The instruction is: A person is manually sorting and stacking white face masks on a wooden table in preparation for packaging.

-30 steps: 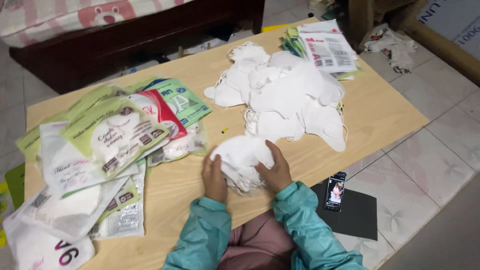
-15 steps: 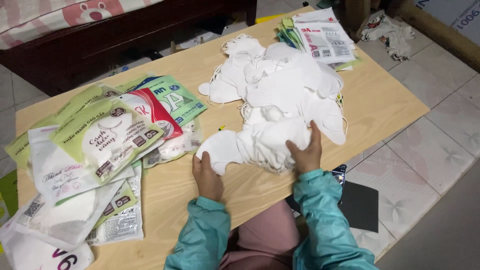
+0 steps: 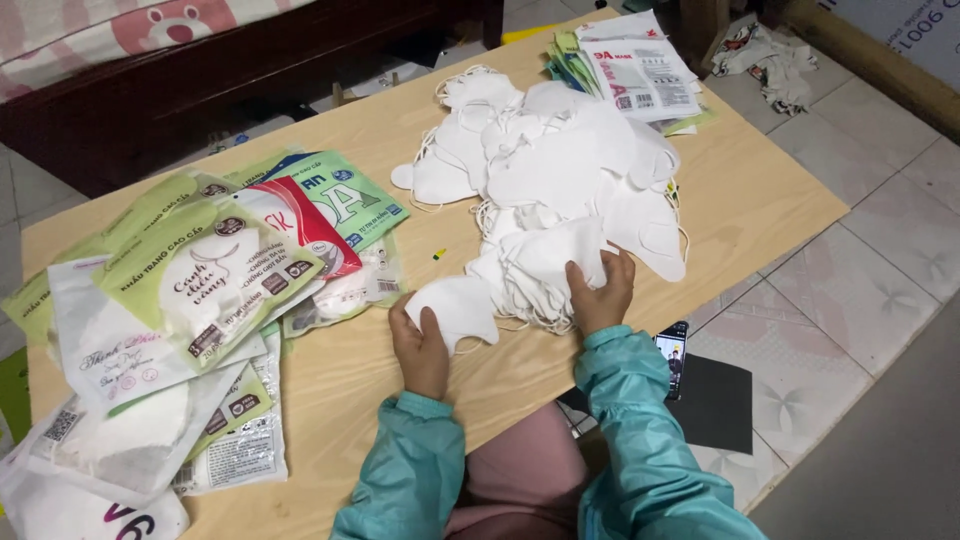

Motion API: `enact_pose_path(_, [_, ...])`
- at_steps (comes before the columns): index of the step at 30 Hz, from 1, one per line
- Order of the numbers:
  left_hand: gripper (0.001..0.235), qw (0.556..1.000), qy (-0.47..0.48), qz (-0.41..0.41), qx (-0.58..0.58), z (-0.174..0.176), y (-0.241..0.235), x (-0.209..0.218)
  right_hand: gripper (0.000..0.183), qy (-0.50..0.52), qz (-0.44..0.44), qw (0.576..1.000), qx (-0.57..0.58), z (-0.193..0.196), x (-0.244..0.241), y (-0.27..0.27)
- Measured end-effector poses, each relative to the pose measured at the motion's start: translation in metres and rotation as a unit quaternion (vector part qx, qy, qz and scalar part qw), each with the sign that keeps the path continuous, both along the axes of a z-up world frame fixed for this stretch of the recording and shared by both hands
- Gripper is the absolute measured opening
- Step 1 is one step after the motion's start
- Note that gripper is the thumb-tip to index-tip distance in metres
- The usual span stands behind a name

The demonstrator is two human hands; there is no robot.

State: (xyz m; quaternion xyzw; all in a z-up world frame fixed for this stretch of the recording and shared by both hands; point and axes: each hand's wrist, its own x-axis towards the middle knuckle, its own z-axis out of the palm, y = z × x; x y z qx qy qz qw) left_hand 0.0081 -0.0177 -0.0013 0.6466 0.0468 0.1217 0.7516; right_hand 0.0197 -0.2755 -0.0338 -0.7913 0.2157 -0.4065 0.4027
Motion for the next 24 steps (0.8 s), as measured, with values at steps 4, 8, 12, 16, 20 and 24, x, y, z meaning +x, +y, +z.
enact_pose_path(4, [0.065, 0.997, -0.051, -0.001, 0.063, 0.011, 0.000, -0.001, 0.043, 0.012, 0.001, 1.000, -0.006, -0.003, 0.001, -0.004])
enact_pose_path(8, [0.035, 0.991, -0.074, 0.005, 0.113, -0.007, 0.000, 0.000, 0.027, -0.007, 0.028, 1.000, -0.011, 0.005, -0.006, 0.001])
enact_pose_path(12, [0.031, 0.994, -0.059, 0.005, 0.089, -0.010, 0.003, 0.004, 0.020, -0.014, 0.043, 0.999, -0.002, 0.015, -0.007, 0.006])
enact_pose_path(16, [0.030, 0.996, -0.045, 0.008, 0.074, -0.009, 0.004, 0.006, 0.019, -0.029, 0.044, 0.999, 0.010, 0.021, -0.006, 0.008])
enact_pose_path(20, [0.030, 0.996, -0.041, 0.017, 0.073, -0.023, 0.004, 0.007, 0.015, -0.084, 0.070, 0.994, 0.031, 0.021, -0.009, 0.009])
enact_pose_path(24, [0.030, 0.996, -0.048, 0.027, 0.074, -0.017, 0.005, 0.006, 0.014, -0.143, 0.046, 0.989, -0.002, 0.025, -0.010, 0.007])
